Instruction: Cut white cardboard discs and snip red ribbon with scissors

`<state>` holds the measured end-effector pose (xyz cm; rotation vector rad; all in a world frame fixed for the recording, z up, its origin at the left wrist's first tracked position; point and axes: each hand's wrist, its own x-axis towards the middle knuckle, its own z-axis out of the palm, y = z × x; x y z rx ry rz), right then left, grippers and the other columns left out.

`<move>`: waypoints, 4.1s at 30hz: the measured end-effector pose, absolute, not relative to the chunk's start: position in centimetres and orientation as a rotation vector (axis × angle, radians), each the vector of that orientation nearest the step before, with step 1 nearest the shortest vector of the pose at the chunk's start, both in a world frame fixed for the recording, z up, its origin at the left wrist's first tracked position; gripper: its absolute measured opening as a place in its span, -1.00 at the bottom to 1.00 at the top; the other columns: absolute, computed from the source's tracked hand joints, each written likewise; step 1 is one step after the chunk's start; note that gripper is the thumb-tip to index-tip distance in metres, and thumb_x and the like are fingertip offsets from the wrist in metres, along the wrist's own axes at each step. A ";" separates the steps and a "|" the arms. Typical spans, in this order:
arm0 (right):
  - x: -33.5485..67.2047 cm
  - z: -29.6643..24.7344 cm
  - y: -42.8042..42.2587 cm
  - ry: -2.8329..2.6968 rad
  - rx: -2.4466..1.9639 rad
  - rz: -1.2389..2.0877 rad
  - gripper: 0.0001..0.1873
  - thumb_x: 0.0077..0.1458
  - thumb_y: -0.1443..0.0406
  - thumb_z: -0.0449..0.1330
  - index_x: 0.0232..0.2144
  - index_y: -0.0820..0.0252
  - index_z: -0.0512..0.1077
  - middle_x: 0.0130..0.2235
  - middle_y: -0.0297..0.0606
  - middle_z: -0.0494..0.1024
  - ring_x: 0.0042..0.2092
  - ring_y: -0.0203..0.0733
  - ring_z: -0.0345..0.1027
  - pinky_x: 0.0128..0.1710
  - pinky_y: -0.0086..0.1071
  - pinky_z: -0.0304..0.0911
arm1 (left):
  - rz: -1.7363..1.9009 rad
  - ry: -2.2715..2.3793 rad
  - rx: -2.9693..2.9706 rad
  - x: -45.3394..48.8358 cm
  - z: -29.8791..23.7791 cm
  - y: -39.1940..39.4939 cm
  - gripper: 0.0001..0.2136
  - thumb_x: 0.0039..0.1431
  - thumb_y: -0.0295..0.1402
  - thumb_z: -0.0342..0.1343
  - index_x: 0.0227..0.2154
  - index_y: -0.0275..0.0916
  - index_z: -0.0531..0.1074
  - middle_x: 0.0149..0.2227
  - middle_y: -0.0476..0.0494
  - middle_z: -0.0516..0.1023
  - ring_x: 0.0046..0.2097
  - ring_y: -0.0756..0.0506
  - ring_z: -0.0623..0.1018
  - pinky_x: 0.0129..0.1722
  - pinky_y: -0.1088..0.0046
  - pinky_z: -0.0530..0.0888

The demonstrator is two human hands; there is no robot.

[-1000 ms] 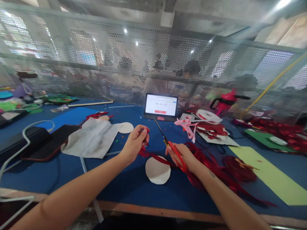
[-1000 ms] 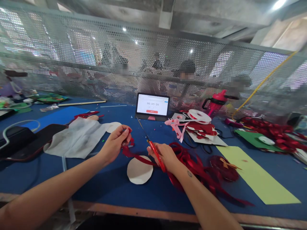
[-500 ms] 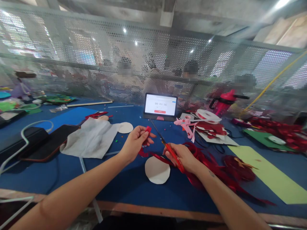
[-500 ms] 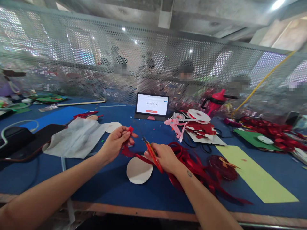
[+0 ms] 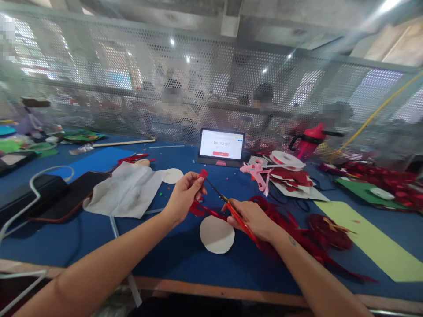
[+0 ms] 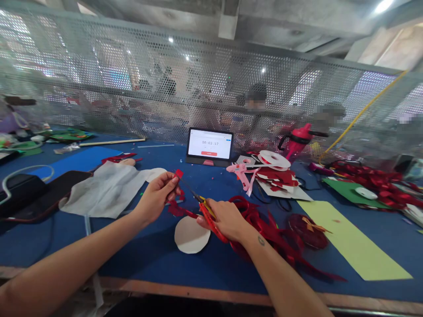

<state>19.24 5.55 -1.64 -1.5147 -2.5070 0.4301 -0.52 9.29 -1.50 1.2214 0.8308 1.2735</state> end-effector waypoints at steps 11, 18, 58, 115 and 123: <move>19.5 -2.4 6.0 -2.526 -1.463 0.368 -0.65 0.17 0.05 -0.08 -0.29 0.16 0.35 -0.48 -0.28 0.46 -0.46 -0.21 0.33 -0.49 -0.45 -0.03 | 1.227 0.796 1.263 -0.5 -1.4 9.1 -0.77 0.00 -0.24 0.16 -0.48 -0.27 0.25 -0.65 0.04 0.40 -0.67 0.15 0.19 -0.65 0.62 0.09; 19.3 -1.9 5.9 -2.454 -1.503 0.468 -0.62 0.17 0.03 -0.07 -0.43 0.14 0.37 -0.60 -0.35 0.42 -0.55 -0.29 0.30 -0.52 -0.48 -0.01 | 1.205 0.787 1.269 -0.5 -1.6 9.2 -0.76 0.00 -0.25 0.16 -0.49 -0.27 0.23 -0.65 0.03 0.40 -0.68 0.16 0.18 -0.66 0.62 0.06; 19.5 -1.8 5.8 -2.498 -1.587 0.424 -0.71 0.14 0.11 -0.01 -0.25 0.20 0.29 -0.39 -0.21 0.47 -0.36 -0.14 0.36 -0.43 -0.43 0.01 | 1.243 0.848 1.057 -0.7 -1.3 9.6 -0.87 0.03 -0.41 0.15 -0.46 -0.30 0.29 -0.46 -0.10 0.56 -0.56 0.09 0.46 -0.56 0.62 0.38; 17.7 -3.2 5.5 -1.707 -1.243 1.183 -0.85 -0.05 0.27 0.09 -0.56 0.19 0.21 -0.76 -0.54 0.18 -0.74 -0.44 0.05 -0.73 -0.56 0.04 | 0.598 0.792 1.948 0.6 -3.0 6.8 -0.82 0.10 -0.43 -0.05 -0.23 -0.19 0.09 -0.54 0.03 0.45 -0.55 0.02 0.41 -0.53 0.54 0.31; 18.6 -3.3 5.6 -1.730 -1.134 1.026 -0.83 0.08 0.24 0.03 -0.51 0.18 0.21 -0.71 -0.55 0.18 -0.71 -0.45 0.07 -0.69 -0.56 0.07 | 0.484 0.806 1.651 0.7 -2.6 7.3 -0.74 0.10 -0.14 -0.01 -0.43 -0.27 0.27 -0.61 0.02 0.38 -0.62 0.07 0.33 -0.61 0.56 0.28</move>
